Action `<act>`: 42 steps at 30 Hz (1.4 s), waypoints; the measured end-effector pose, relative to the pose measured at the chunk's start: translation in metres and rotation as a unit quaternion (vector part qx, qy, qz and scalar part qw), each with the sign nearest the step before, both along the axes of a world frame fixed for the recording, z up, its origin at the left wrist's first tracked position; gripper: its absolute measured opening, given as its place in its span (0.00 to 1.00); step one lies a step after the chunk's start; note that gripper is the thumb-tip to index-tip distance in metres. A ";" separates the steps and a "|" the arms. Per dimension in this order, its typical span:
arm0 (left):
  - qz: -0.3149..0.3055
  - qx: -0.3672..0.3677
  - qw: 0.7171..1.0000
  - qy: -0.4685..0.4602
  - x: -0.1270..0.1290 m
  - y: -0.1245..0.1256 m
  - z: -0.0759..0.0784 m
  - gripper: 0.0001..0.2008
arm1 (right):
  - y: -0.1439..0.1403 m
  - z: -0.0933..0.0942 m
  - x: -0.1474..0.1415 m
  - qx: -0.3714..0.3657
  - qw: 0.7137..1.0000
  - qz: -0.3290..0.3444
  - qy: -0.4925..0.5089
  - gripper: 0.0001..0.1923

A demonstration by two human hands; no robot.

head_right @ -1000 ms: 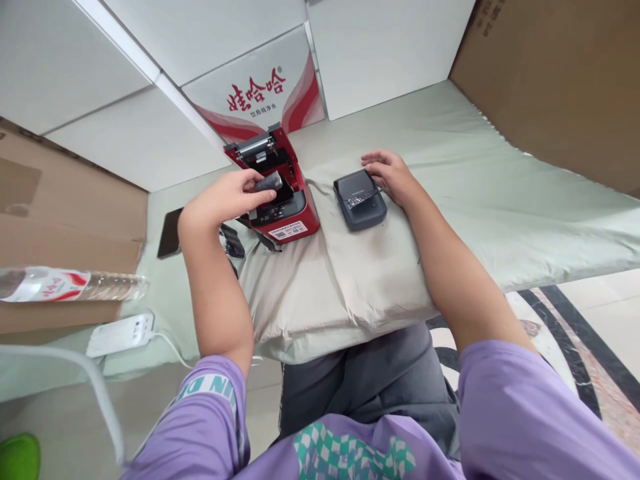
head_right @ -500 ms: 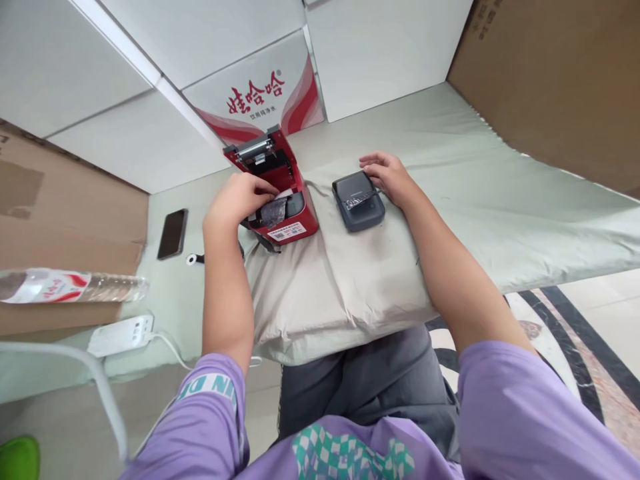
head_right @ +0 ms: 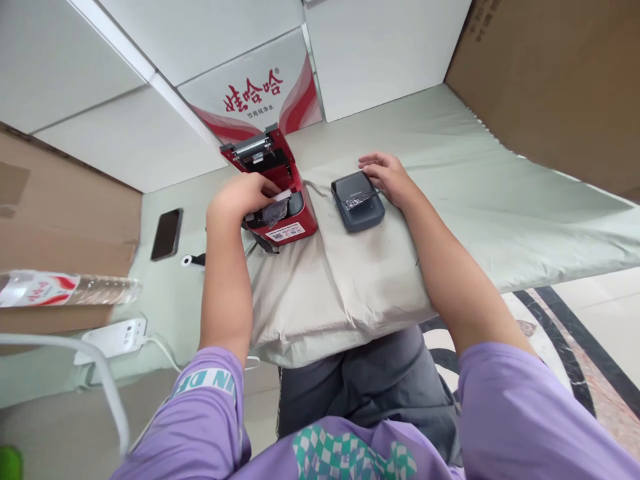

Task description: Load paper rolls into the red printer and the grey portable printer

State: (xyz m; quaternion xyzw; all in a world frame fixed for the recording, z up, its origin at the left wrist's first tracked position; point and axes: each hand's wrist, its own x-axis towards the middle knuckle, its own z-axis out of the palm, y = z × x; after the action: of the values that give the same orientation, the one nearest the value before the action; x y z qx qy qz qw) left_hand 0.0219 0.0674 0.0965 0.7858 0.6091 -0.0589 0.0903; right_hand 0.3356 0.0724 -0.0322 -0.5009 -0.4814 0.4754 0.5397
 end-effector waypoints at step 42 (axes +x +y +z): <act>0.428 0.182 0.838 -0.284 -0.223 -0.042 0.004 0.23 | -0.006 0.001 -0.006 0.000 0.998 -0.048 0.034 0.13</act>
State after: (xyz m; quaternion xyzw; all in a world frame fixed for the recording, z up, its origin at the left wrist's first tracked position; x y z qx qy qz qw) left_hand -0.2009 0.0253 0.1001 0.4310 0.8323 0.3234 0.1306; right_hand 0.3296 0.0665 -0.0312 -0.5069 -0.4386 0.4654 0.5780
